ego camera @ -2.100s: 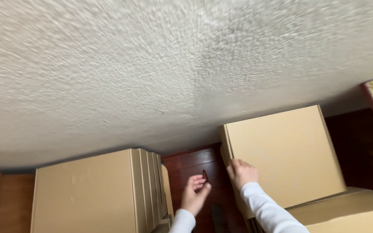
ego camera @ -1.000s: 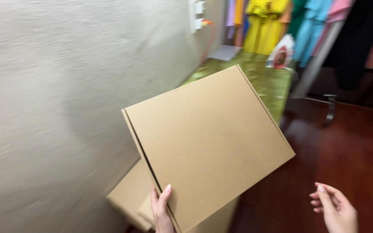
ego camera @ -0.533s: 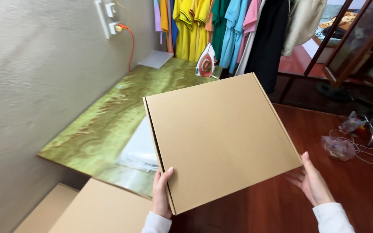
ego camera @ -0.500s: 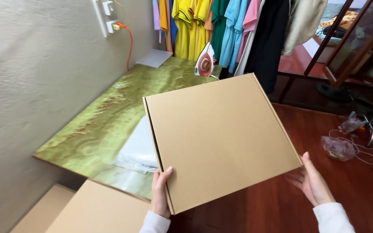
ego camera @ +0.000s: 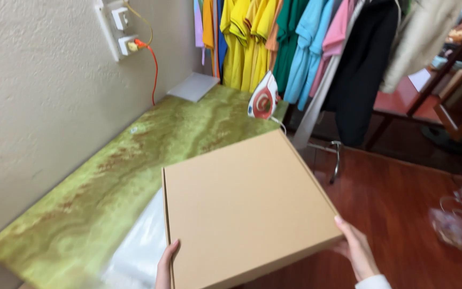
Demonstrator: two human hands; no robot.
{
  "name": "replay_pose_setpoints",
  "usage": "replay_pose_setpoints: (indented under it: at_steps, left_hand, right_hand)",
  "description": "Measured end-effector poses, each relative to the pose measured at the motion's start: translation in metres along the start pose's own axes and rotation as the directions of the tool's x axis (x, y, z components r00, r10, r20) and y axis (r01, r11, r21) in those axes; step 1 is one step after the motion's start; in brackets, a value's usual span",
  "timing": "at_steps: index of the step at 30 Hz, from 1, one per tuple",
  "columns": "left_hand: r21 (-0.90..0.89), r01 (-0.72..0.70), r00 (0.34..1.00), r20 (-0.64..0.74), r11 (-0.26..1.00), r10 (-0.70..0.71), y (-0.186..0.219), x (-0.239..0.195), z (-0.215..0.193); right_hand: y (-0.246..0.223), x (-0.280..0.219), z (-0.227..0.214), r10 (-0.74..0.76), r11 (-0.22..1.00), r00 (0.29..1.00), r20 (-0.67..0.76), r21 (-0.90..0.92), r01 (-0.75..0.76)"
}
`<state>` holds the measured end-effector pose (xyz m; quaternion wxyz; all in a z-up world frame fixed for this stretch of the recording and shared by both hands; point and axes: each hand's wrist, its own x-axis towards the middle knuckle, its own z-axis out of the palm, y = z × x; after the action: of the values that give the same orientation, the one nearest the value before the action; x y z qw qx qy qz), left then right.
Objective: The person unpacks a white shirt from a plastic bag and places it into a cardboard box. They then retrieve a white shirt from a clothing rack, lay it flat on a table, and smooth it out. Finally, the person uses an iron to press the shirt, focusing on the collar and upper chest area.
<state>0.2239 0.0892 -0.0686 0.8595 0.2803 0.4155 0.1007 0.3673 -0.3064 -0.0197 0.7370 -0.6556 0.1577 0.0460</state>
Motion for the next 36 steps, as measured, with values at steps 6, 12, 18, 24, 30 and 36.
replay_pose_setpoints:
  at_steps: [6,12,18,24,30,36]
  left_hand:
    - [0.327,-0.215,0.975,0.123,0.920,0.184,0.009,0.105,0.078]
    - [0.237,-0.096,0.990,-0.079,0.967,0.118,0.041,0.120,0.183]
    - [0.323,0.049,0.987,-0.158,0.945,0.003,0.019,0.151,0.207]
    - [0.042,-0.079,0.944,-0.318,0.996,0.088,-0.026,0.184,0.256]
    - [0.159,-0.249,0.713,-0.638,0.955,0.292,-0.084,0.250,0.270]
    - [0.160,-0.045,0.715,-0.685,0.986,0.144,-0.056,0.246,0.291]
  right_hand:
    - [-0.063,0.092,0.060,0.068,0.992,0.994,-0.089,-0.099,-0.077]
    - [-0.079,0.205,0.103,0.102,0.989,0.993,-0.053,-0.101,-0.107]
    - [-0.032,0.394,0.139,0.093,0.986,0.983,0.157,-0.151,-0.069]
    - [-0.056,0.513,0.230,0.216,0.941,0.916,0.339,-0.324,-0.102]
    - [-0.028,0.610,0.313,0.270,0.904,0.770,0.577,-0.428,0.004]
    - [0.018,0.687,0.374,0.386,0.801,0.736,0.556,-0.598,0.031]
